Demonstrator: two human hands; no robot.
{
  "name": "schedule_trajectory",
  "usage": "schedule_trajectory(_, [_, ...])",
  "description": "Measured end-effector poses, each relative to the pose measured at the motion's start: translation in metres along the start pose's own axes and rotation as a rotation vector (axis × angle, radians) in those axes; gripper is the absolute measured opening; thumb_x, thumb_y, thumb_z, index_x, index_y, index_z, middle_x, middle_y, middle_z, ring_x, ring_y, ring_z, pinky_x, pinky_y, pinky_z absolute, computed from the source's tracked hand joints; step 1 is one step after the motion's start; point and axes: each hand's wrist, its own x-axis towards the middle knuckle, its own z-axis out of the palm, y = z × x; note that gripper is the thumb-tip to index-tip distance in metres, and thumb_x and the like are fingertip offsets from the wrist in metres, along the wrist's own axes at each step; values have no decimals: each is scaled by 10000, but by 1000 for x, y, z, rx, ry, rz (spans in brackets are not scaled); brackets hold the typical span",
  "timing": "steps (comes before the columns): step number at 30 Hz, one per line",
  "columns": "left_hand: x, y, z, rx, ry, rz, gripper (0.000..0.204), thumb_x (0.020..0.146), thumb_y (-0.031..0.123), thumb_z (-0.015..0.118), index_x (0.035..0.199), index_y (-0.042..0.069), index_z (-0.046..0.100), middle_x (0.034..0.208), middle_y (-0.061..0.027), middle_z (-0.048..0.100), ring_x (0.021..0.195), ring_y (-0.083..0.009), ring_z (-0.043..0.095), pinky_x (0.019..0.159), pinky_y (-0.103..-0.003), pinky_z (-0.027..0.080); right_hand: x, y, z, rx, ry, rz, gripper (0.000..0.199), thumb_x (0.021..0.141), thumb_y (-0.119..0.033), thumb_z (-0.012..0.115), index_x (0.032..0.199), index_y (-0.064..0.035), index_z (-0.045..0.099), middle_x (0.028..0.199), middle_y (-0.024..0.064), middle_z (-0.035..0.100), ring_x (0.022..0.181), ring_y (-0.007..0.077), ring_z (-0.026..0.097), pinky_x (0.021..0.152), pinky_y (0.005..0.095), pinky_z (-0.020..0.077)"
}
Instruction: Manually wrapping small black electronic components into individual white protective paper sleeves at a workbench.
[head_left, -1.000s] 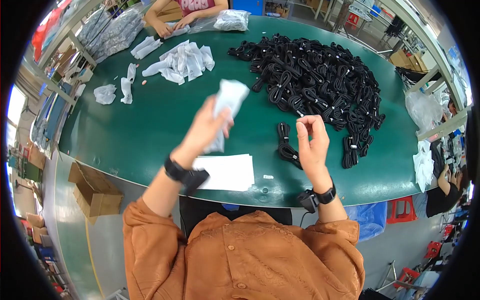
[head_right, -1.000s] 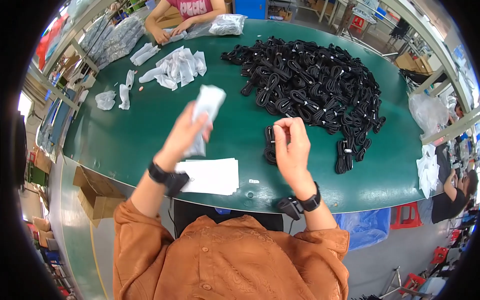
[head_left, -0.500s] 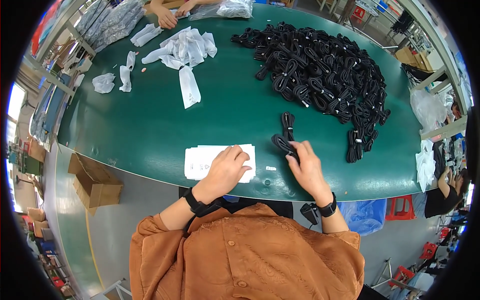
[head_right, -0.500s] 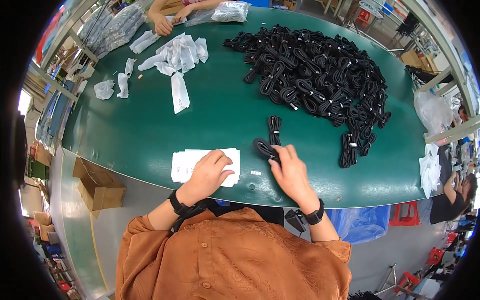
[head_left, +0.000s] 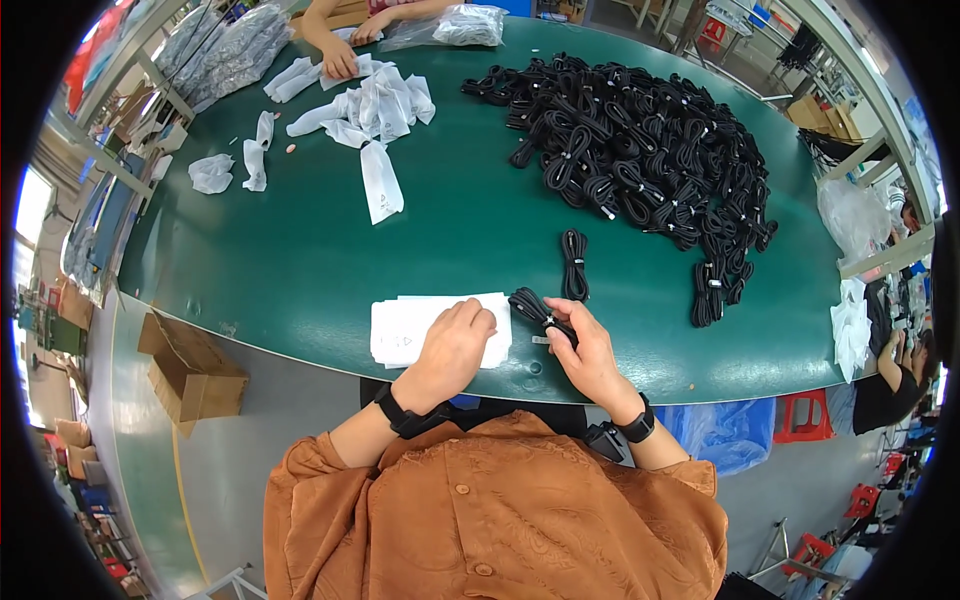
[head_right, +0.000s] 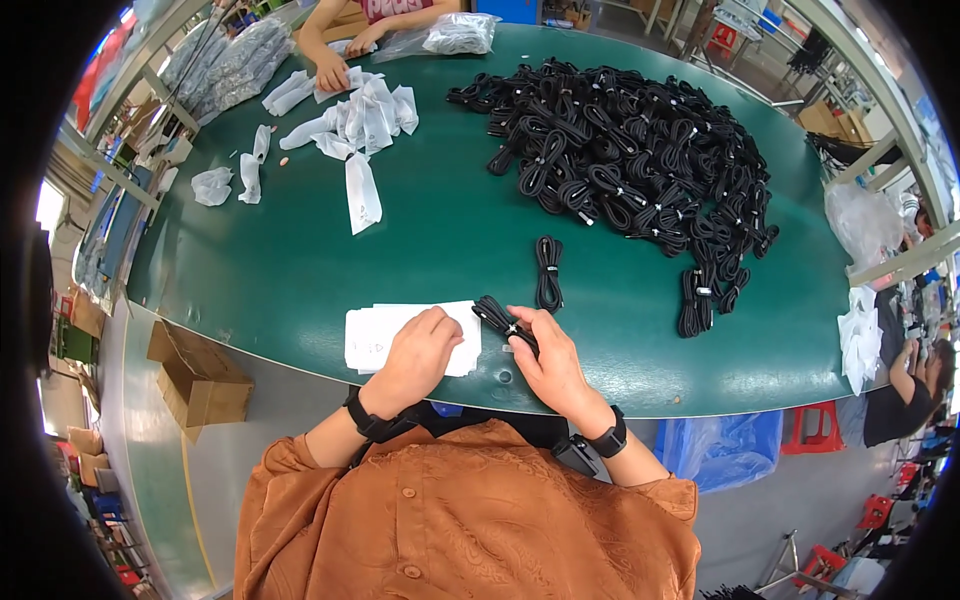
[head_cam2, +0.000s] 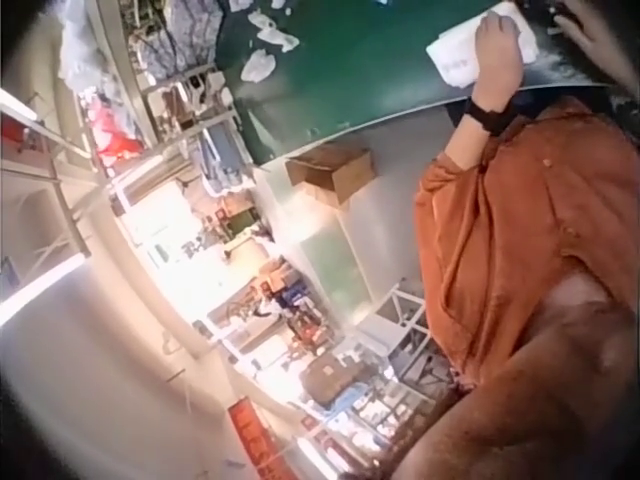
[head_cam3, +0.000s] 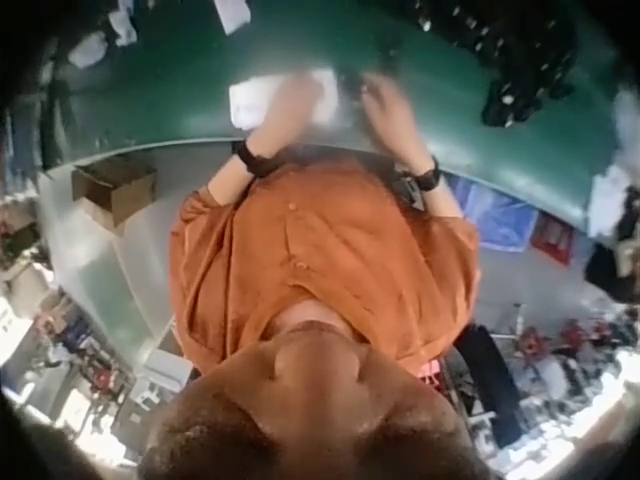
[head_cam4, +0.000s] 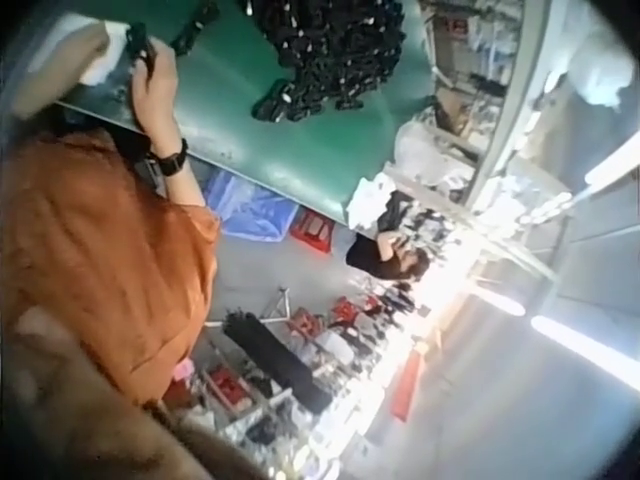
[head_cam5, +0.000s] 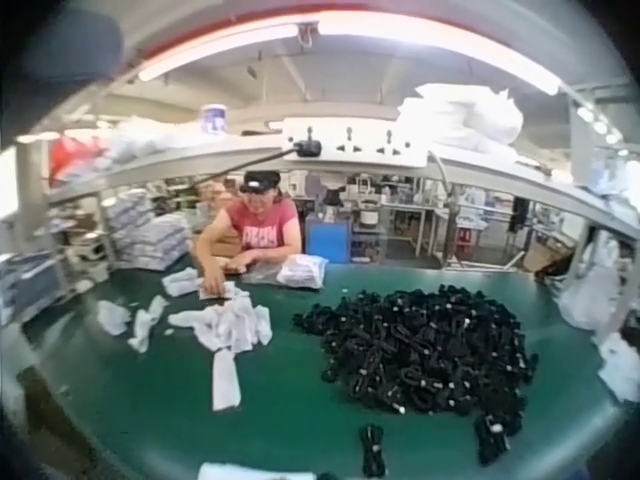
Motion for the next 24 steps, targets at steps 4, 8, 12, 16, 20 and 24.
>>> schedule_trajectory(4, [-11, -7, 0, 23, 26, 15, 155, 792, 11, 724, 891, 4, 605, 908, -124, 566, 838, -322, 592, 730, -405, 507, -7, 7, 0, 128, 25, 71, 327, 905, 15, 618, 1232, 3, 607, 977, 146, 604, 746, 248, 627, 661, 326, 492])
schedule_trajectory(8, [-7, 6, -5, -35, 95, -17, 142, 795, 5, 721, 881, 4, 608, 883, -120, 572, 812, -319, 600, 712, -397, 507, -7, 8, -2, 85, 6, -9, 358, 887, 23, 634, 1242, -10, 610, 947, 130, 608, 723, 227, 625, 623, 321, 489])
schedule_trajectory(12, [-10, 3, 0, -76, 88, -81, 120, 814, -10, 708, 887, 6, 614, 844, -112, 582, 778, -293, 610, 687, -374, 507, -6, 0, 3, -15, -5, -145, 379, 868, 30, 645, 1242, -24, 617, 931, 125, 617, 704, 244, 620, 606, 327, 496])
schedule_trajectory(16, [-16, 3, -2, -260, 60, -277, 100, 846, -20, 692, 903, 11, 616, 817, -99, 592, 746, -244, 610, 670, -340, 503, -9, -4, 5, -93, -49, -204, 397, 850, 36, 652, 1240, -33, 623, 926, 123, 625, 712, 271, 608, 612, 335, 503])
schedule_trajectory(20, [-19, 0, -2, -462, 75, -420, 88, 870, -25, 680, 908, 15, 613, 856, -96, 610, 748, -197, 601, 657, -315, 491, -8, -5, 4, -178, -143, -291, 391, 845, 30, 661, 1229, -39, 627, 926, 121, 626, 719, 284, 603, 624, 340, 511])
schedule_trajectory(24, [-17, 4, -7, -499, 99, -255, 97, 868, -38, 674, 901, 17, 602, 924, -96, 619, 798, -188, 593, 672, -307, 486, -10, -2, 10, -75, -213, -179, 356, 861, 10, 671, 1210, -45, 633, 920, 99, 615, 740, 258, 616, 667, 329, 523])
